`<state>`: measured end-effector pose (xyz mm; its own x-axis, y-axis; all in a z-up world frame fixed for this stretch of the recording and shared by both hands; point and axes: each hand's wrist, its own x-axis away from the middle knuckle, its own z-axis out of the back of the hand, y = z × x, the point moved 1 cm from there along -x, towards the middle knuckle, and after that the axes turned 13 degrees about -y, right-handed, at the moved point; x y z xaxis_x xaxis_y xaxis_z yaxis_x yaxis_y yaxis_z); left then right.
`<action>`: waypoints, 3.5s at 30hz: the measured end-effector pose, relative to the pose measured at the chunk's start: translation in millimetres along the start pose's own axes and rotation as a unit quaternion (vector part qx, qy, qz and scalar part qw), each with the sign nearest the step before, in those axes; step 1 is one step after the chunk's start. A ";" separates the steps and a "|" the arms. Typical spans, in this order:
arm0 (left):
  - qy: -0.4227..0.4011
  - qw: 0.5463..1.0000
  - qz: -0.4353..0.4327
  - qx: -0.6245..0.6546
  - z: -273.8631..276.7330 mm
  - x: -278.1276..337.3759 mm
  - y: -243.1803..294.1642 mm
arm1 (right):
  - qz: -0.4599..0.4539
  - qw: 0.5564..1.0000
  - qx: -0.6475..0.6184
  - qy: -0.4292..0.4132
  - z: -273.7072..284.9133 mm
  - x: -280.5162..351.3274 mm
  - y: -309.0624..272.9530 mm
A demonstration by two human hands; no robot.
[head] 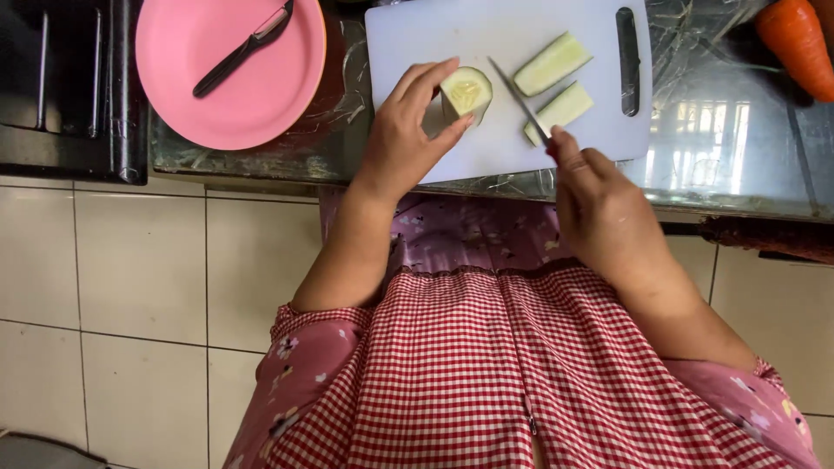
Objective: Cutting a cucumber into pieces on a cutting board using a knife.
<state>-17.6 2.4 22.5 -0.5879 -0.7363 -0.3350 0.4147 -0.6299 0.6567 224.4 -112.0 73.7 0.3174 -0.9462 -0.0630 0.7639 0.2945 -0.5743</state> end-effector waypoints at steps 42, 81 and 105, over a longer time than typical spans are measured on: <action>0.094 0.995 -0.013 -0.045 -9.3 7.3 -0.6 | -0.020 0.972 0.200 -0.125 -39.5 -21.5 -19.8; 0.048 0.998 0.015 -0.036 2.0 11.7 10.8 | -0.080 0.989 -0.123 0.034 -56.2 10.3 40.6; 0.092 0.996 -0.002 -0.020 -12.1 8.7 0.7 | -0.137 0.966 -0.082 0.201 -29.2 73.5 142.4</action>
<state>-14.0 -7.5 11.9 -0.4534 -0.7642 -0.4588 0.4423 -0.6398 0.6285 340.1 -143.5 -36.6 -0.1544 -0.9708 -0.1837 0.6788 0.0308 -0.7337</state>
